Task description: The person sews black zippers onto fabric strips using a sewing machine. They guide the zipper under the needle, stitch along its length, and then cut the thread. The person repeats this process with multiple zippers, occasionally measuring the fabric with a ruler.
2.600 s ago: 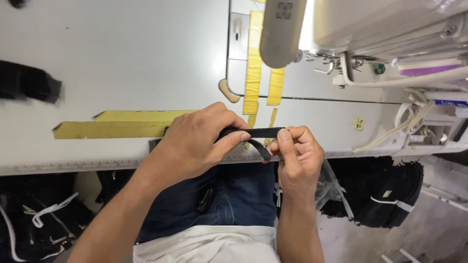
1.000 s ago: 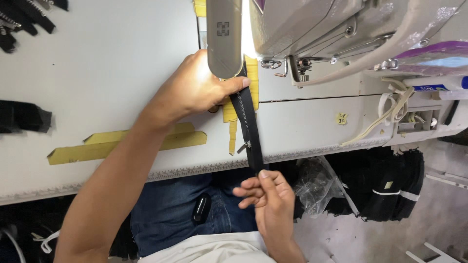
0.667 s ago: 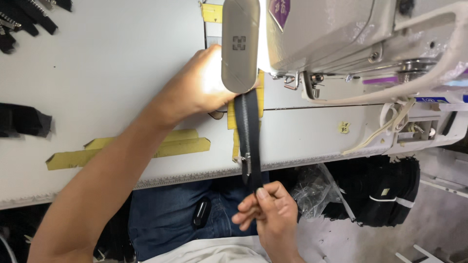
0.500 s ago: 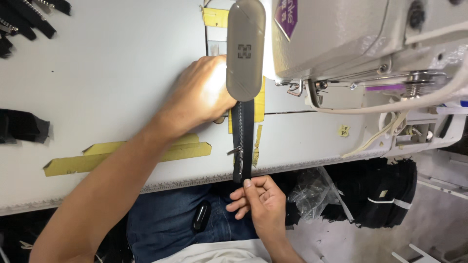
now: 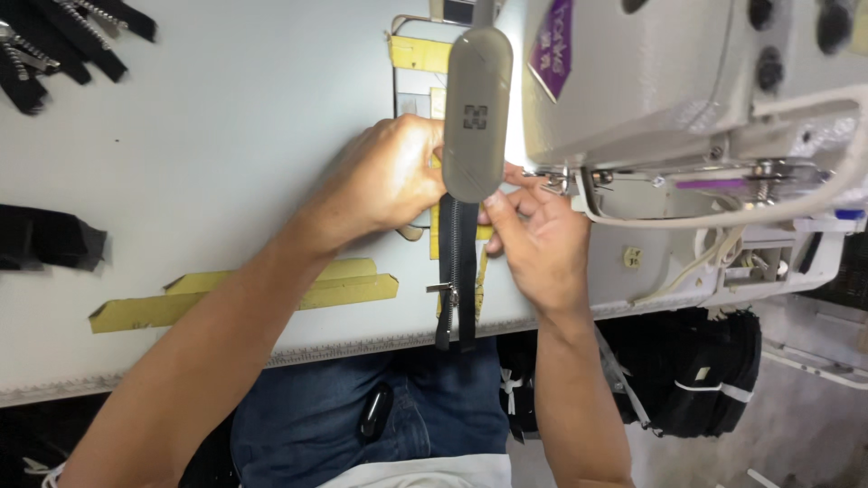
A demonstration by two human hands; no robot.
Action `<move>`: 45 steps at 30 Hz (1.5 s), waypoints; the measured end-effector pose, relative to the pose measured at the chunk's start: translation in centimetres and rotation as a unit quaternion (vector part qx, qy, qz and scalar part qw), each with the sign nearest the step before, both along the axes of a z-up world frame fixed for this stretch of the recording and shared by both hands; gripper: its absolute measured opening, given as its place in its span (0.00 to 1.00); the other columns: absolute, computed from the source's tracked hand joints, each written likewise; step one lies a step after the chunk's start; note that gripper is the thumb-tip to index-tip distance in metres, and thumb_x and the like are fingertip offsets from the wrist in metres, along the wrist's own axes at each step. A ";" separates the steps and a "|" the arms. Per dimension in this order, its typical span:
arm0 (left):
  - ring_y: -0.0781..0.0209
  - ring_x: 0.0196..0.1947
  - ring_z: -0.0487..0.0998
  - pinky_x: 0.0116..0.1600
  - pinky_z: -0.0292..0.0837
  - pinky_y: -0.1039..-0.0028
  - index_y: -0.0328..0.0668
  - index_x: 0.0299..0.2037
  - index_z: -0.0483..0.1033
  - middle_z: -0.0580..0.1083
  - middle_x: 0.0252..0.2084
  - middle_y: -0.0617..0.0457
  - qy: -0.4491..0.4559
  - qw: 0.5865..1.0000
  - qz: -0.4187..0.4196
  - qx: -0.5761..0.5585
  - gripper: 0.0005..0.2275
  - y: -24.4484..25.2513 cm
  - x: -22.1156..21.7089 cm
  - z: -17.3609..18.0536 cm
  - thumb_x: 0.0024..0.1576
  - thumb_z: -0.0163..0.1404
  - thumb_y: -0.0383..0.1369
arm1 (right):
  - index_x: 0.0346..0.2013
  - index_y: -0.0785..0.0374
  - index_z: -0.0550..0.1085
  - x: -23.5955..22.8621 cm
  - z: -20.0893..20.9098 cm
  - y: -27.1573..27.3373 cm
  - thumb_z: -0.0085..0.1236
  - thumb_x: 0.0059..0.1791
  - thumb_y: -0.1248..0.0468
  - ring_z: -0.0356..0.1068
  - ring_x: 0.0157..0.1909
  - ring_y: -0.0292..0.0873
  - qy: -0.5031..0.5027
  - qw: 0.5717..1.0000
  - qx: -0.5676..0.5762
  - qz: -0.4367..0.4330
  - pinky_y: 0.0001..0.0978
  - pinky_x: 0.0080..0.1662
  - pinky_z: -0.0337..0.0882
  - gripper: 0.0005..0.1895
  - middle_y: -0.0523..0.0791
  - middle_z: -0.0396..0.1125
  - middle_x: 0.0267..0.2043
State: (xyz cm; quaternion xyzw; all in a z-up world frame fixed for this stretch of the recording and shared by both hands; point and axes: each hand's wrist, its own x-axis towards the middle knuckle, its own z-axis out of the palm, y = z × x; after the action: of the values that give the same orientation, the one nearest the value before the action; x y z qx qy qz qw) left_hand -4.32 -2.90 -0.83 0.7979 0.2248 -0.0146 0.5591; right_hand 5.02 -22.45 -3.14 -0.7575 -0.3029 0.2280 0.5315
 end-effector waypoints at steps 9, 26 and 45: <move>0.50 0.34 0.84 0.39 0.76 0.58 0.50 0.31 0.81 0.81 0.28 0.56 -0.020 0.999 0.000 -0.035 0.06 0.5 0.4 -1.7 0.55 0.52 0.36 | 0.47 0.76 0.72 1.6 -2.1 0.6 0.62 0.51 0.71 0.69 0.17 0.33 0.144 0.990 -0.002 -0.002 0.20 0.27 0.74 0.13 0.50 0.73 0.28; 0.51 0.48 0.71 0.44 0.67 0.63 0.39 0.53 0.76 0.73 0.56 0.50 -0.150 0.878 0.075 0.447 0.14 -7.3 -4.3 -4.4 0.61 0.59 0.36 | 0.37 0.66 0.79 0.3 -0.5 3.2 0.66 0.46 0.68 0.76 0.44 0.32 0.088 0.985 -0.100 -0.113 0.22 0.46 0.79 0.06 0.43 0.76 0.42; 0.54 0.48 0.70 0.44 0.64 0.65 0.40 0.53 0.77 0.74 0.55 0.56 -0.176 0.880 0.076 0.434 0.15 -6.7 -4.9 -4.4 0.62 0.58 0.40 | 0.30 0.59 0.68 -2.2 -0.3 3.2 0.64 0.49 0.59 0.59 0.23 0.41 -0.243 0.944 -0.207 -0.088 0.36 0.34 0.65 0.13 0.41 0.61 0.19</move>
State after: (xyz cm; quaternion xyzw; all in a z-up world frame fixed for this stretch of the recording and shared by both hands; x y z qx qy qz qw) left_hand -9.18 -9.63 -5.25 0.9306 0.1660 0.2679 0.1862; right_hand 2.79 -19.21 -3.45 -0.9068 -0.3010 0.0464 0.2914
